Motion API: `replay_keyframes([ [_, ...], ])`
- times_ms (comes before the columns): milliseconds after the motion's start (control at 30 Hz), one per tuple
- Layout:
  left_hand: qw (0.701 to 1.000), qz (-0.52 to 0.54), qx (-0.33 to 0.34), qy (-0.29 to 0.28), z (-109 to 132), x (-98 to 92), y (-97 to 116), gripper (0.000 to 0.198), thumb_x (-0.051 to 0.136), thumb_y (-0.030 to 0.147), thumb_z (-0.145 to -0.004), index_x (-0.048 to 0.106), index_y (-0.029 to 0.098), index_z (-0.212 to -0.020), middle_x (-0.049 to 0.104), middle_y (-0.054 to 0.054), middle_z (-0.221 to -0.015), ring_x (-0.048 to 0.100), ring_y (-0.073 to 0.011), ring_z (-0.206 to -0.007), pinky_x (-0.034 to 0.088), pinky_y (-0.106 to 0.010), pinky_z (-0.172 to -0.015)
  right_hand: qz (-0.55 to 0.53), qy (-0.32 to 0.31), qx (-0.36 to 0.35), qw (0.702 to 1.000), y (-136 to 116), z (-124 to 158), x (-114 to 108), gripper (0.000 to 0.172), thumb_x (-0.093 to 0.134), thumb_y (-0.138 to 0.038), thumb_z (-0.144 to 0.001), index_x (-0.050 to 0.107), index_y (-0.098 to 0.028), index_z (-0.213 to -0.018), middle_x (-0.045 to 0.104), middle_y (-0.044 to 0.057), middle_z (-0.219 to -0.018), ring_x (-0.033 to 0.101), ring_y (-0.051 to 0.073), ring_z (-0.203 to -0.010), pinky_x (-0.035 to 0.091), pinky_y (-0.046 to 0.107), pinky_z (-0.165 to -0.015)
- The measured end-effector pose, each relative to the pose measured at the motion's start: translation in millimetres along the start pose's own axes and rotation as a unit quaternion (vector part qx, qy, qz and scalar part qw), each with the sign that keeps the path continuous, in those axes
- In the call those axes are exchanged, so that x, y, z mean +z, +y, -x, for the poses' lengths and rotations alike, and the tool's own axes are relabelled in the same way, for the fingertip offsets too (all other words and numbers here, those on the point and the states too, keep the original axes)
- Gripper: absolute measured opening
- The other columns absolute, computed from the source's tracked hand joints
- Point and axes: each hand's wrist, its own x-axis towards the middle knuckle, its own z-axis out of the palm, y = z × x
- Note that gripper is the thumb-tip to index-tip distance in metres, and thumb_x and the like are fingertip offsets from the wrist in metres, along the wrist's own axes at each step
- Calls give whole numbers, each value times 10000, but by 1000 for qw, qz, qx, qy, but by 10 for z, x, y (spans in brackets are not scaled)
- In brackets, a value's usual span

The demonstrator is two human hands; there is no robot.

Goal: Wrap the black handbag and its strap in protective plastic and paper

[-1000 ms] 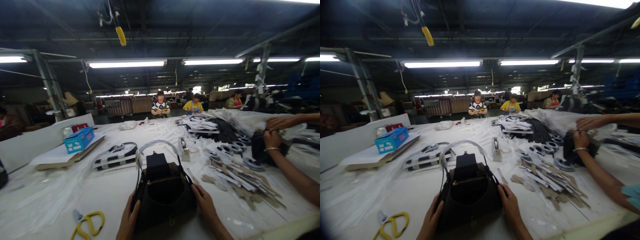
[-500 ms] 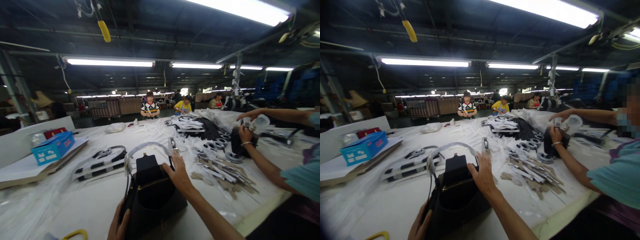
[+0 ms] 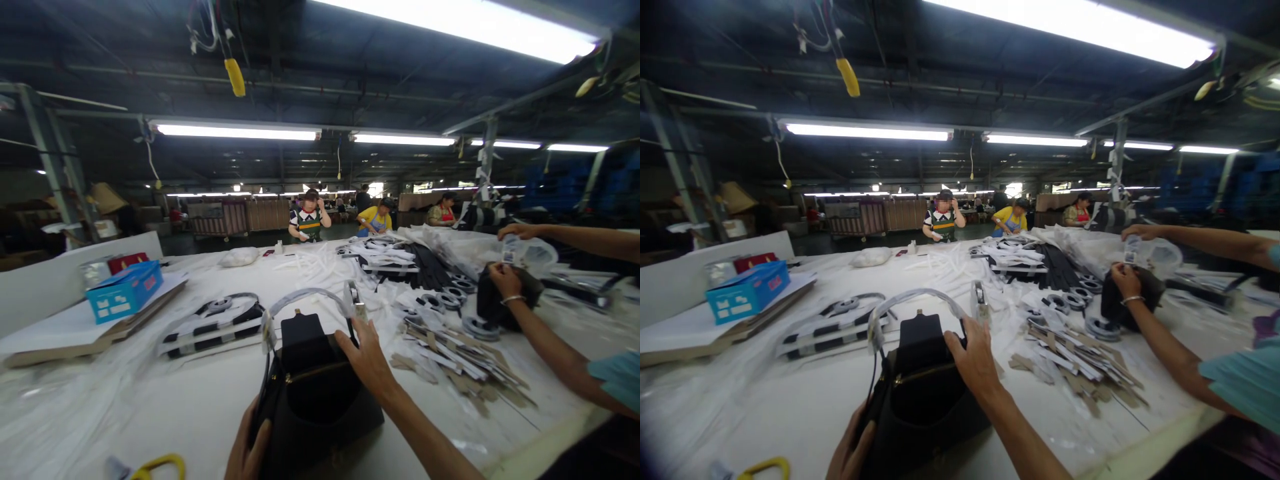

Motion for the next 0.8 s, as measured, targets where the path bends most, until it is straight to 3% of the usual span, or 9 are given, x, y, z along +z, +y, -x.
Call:
replay_keyframes([
  [133,999,18,3,26,42,62,59,547,489,587,-896,528,242,-1319,527,-63,-1430,376,-308,-1398,199,-530,-1218,-8,-2,0,1000,-46,-7,-24,441,496,-418,-884,646,-152,-1202,649,143,-1261,509,332,-1293,134,544,-1208],
  [500,999,13,-28,20,67,43,103,605,508,608,-866,504,223,-1333,501,-85,-1450,354,-304,-1411,198,-517,-1216,-31,-17,4,999,1,-36,-25,404,458,-371,-889,674,-178,-1170,706,106,-1161,594,300,-1181,123,547,-1203],
  [667,999,6,-34,-3,72,2,161,641,535,613,-841,508,210,-1339,514,-91,-1442,345,-322,-1416,240,-507,-1205,-54,11,14,998,110,-79,7,399,441,-414,-889,730,-205,-1068,721,109,-1068,566,336,-1188,342,534,-1102],
  [800,1000,10,-23,-2,84,16,171,608,527,585,-859,505,217,-1343,517,-94,-1439,374,-321,-1400,280,-514,-1188,-64,25,20,997,130,-88,0,413,462,-452,-871,737,-206,-1058,703,120,-1059,600,328,-1114,420,503,-1033],
])
